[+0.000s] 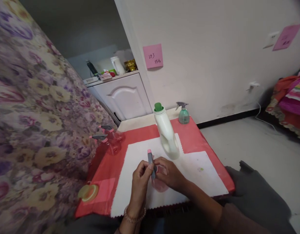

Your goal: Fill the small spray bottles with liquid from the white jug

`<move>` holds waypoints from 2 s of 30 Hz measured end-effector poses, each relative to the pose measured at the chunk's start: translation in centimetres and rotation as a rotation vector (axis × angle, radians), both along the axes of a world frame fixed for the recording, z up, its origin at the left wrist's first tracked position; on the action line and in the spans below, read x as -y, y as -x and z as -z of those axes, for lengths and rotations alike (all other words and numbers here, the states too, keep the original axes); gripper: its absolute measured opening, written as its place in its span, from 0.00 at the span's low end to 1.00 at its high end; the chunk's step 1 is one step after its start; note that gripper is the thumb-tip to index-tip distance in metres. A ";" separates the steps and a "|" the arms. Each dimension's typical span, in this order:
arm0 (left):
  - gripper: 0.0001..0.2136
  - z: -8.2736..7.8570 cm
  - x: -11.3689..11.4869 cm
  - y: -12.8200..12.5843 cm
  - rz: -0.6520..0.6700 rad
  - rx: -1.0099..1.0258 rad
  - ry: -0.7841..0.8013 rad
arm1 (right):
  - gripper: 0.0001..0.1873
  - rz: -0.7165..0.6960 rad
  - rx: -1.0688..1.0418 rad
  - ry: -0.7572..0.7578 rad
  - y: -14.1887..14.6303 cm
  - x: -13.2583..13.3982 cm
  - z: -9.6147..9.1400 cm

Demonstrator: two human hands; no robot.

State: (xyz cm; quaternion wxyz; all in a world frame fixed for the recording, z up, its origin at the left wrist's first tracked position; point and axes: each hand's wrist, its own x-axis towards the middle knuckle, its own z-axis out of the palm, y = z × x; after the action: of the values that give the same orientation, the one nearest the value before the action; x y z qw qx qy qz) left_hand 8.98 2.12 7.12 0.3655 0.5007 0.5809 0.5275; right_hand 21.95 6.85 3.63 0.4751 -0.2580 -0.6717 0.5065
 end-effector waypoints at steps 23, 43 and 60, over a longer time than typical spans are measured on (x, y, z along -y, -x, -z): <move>0.14 0.2 0.1 -0.3 -0.038 -0.005 -0.019 | 0.10 0.018 0.014 0.016 0.1 0.4 0.1; 0.14 0.4 0.2 -0.2 -0.043 0.007 -0.017 | 0.09 0.088 0.032 -0.045 0.4 0.3 0.8; 0.21 5.4 1.3 2.3 -0.010 -0.001 0.024 | 0.40 0.157 0.291 0.012 -0.7 1.6 4.9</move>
State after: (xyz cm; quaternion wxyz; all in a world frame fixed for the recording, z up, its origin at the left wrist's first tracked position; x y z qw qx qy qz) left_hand 6.72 0.83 1.69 0.3685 0.4936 0.5897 0.5223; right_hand 22.65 5.29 -1.31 0.4093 -0.3831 -0.7083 0.4290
